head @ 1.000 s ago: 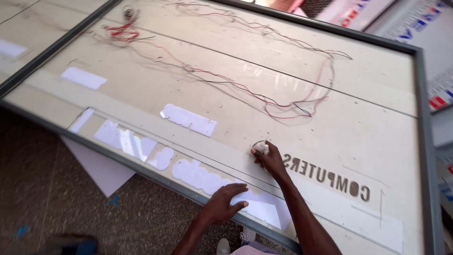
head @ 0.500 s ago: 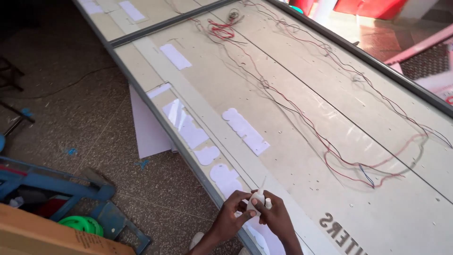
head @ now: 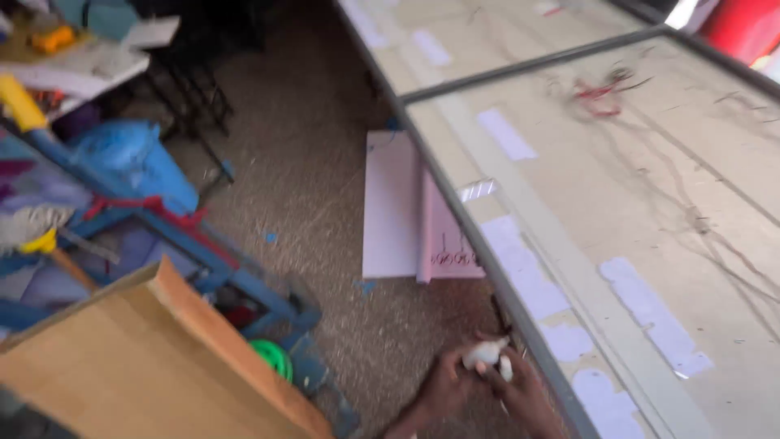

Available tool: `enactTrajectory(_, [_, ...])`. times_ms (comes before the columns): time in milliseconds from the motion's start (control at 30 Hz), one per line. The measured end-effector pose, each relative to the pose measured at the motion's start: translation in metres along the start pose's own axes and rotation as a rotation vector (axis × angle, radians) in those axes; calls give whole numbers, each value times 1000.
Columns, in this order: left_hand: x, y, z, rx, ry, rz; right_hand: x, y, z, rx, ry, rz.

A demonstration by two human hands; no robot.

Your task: Gathering and organizing various small tools and materials into a bucket from a production table.

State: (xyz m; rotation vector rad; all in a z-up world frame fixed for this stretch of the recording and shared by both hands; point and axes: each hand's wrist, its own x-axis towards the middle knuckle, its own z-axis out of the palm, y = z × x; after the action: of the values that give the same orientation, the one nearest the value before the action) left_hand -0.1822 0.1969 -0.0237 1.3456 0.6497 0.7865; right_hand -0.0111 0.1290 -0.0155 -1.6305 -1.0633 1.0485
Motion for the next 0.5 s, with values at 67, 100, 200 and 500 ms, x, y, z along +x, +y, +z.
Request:
enactTrajectory(67, [-14,-2,-34,-107,79,-52,12,-27,34,40,-99,68])
enactTrajectory(100, [3,3,-65,-182,121,-46,43,-48,55,94,-159,78])
enactTrajectory(200, [14,5,-130,85,232,155,96,-60,103,-83,-258,17])
enactTrajectory(500, [24,38,-254,-49,640,10,214,-136,214,-235,-567,32])
